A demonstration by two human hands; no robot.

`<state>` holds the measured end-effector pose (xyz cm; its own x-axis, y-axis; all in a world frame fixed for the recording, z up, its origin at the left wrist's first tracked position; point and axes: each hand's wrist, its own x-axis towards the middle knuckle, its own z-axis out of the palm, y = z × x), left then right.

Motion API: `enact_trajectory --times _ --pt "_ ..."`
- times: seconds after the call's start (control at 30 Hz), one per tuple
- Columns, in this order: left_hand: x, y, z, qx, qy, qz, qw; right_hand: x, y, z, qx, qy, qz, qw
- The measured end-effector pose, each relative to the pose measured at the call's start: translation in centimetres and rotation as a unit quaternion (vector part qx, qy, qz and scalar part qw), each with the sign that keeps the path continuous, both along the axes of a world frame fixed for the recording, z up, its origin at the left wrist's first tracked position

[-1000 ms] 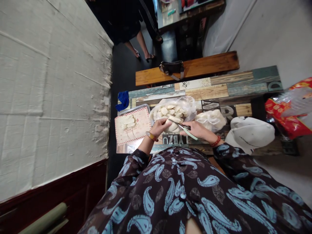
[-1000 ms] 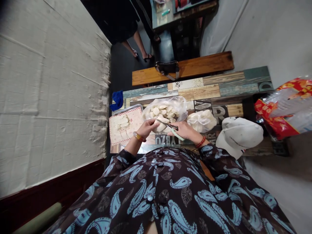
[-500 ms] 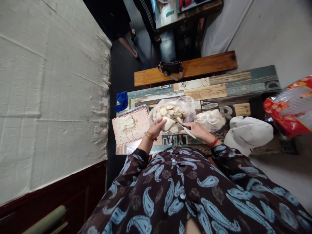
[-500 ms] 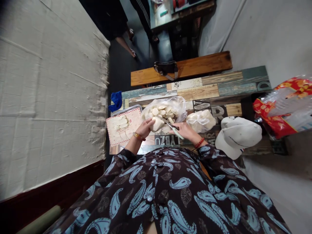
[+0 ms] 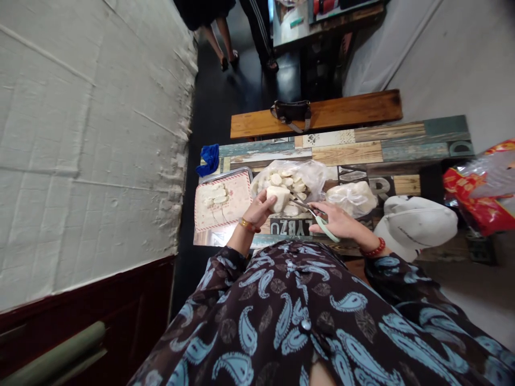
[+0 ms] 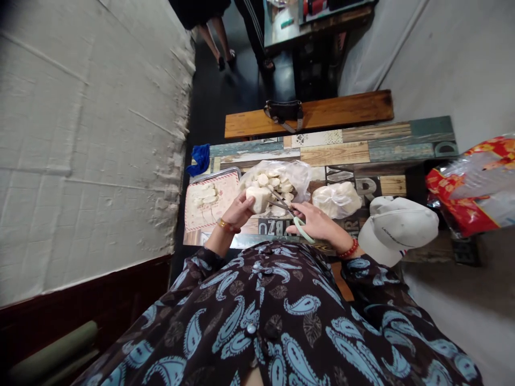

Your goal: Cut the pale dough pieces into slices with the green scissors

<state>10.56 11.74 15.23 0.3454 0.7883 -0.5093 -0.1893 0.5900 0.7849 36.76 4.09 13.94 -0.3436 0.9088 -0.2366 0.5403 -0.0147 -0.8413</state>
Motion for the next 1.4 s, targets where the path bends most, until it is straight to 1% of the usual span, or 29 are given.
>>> enact_trajectory --times 0.07,0.17,0.33,0.53,0.7,0.87,0.97,1.1,1.23,1.4 --pt "-0.1 -0.3 0.5 0.0 0.007 -0.011 1.0 -0.1 -0.1 0.4 0.004 -0.009 0.007 1.0" --pt "-0.1 -0.8 0.7 0.015 0.02 -0.02 0.999 -0.3 -0.1 0.6 0.013 -0.021 0.019 1.0" --pt "-0.1 -1.2 0.2 0.051 0.028 -0.019 0.998 -0.6 0.1 0.8 0.023 -0.026 0.04 0.999" --pt "-0.6 -1.6 -0.1 0.093 0.047 -0.032 0.994 -1.2 0.8 2.1 0.024 -0.055 0.072 0.996" --pt "-0.7 -1.8 -0.1 0.082 0.051 -0.034 0.995 -1.7 1.3 2.8 0.018 -0.062 0.069 0.996" --pt "-0.7 -1.8 -0.2 0.071 0.051 -0.042 0.995 -1.5 1.5 2.6 -0.014 -0.042 0.081 0.996" --pt "-0.6 -1.7 -0.1 0.051 0.042 -0.035 0.997 -1.3 1.5 2.5 -0.02 -0.021 0.067 0.997" --pt "-0.6 -1.5 0.0 0.04 0.029 -0.037 0.998 -1.1 1.3 2.4 -0.012 -0.001 0.05 0.999" --pt "-0.6 -1.4 0.2 0.037 0.031 -0.046 0.998 -0.9 1.0 2.3 0.005 -0.01 0.041 0.999" --pt "-0.5 -1.3 0.8 0.041 -0.017 -0.043 0.998 -0.7 0.8 2.2 0.021 -0.028 0.029 0.999"
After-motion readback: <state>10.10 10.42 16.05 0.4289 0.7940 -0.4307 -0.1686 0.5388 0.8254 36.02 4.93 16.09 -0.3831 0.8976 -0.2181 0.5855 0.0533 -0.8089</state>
